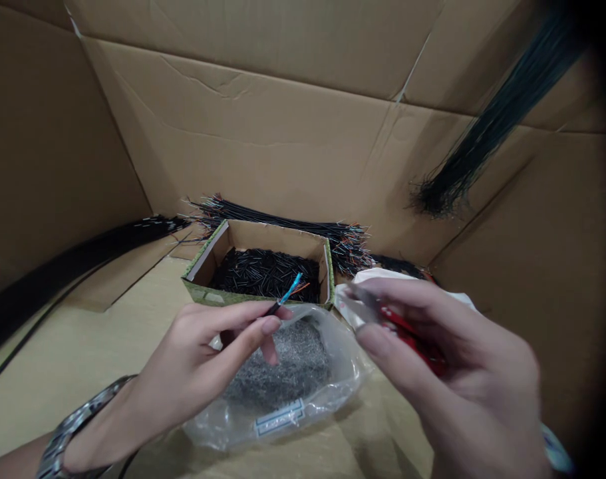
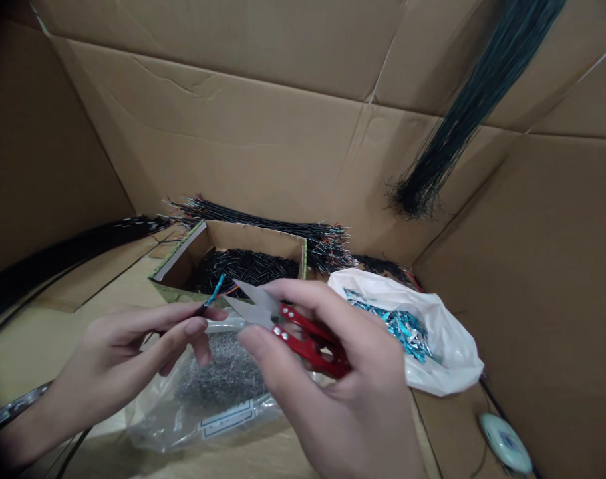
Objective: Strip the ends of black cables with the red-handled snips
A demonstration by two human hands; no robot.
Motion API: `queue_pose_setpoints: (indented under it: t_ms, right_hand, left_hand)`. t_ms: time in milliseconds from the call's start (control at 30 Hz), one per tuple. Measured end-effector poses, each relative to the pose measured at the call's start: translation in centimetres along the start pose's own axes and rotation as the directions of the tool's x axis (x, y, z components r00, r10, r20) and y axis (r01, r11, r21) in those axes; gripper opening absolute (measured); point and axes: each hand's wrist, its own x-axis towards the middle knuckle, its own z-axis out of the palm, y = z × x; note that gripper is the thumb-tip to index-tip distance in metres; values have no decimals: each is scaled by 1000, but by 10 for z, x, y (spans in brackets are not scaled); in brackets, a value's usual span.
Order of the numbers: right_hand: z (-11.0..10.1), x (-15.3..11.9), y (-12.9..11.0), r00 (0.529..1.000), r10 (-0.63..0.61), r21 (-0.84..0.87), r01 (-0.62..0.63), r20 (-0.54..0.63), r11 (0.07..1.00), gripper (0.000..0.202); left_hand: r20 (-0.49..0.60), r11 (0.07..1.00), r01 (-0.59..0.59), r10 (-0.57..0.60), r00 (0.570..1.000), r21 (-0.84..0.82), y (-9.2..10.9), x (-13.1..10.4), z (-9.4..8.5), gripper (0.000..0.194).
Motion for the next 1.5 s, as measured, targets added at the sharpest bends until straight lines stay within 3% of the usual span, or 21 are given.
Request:
queue_pose_setpoints:
  t_ms: [100,333,500,633,733,833,967,1100,1233,1333,1433,1500]
  right_hand:
    - [2,-1,-4,999,37,58,-37,0,998,29]
    - [21,10,11,970,73,54,-88,231,995,2]
    - [15,15,20,933,92,36,-112,348,993,20]
    - [16,17,22,913,146,36,-172,382,984,25]
    - [20,17,23,904,174,37,-204,390,978,29]
    - [22,17,24,910,177,9,-195,376,981,27]
    - [21,18,26,912,154,-14,-161,381,987,22]
    - [20,19,27,924,64,18,-76,377,997,20]
    - [21,17,29,947,-128,68,113,294,991,21]
    - [22,16,31,923,-283,105,265,259,959,32]
    - [22,14,33,894,-368,156,338,256,928,41]
    - [22,13,33,885,-396,167,364,243,916,44]
  left_hand:
    - [21,999,-43,42,999,24,1,0,2,18]
    - [168,986,-140,124,978,91,0,-5,3,16]
    - [255,983,-131,96,962,125,-1,-2,2,20]
    - [250,990,-78,46,967,120,-1,0,2,17]
    - [187,989,-41,14,982,140,-2,-1,4,15]
    - [156,983,-78,52,986,167,-2,0,5,14]
    - [221,977,-143,106,969,158,1,4,2,16]
    - [240,979,-134,95,966,155,-1,2,0,17]
    - [204,972,-167,132,970,163,-5,0,1,18]
    - [242,986,-139,114,964,91,-3,0,0,18]
    - [377,999,38,-27,926,-22,4,0,-2,28]
    - [482,966,210,-113,869,-152,7,0,-6,35]
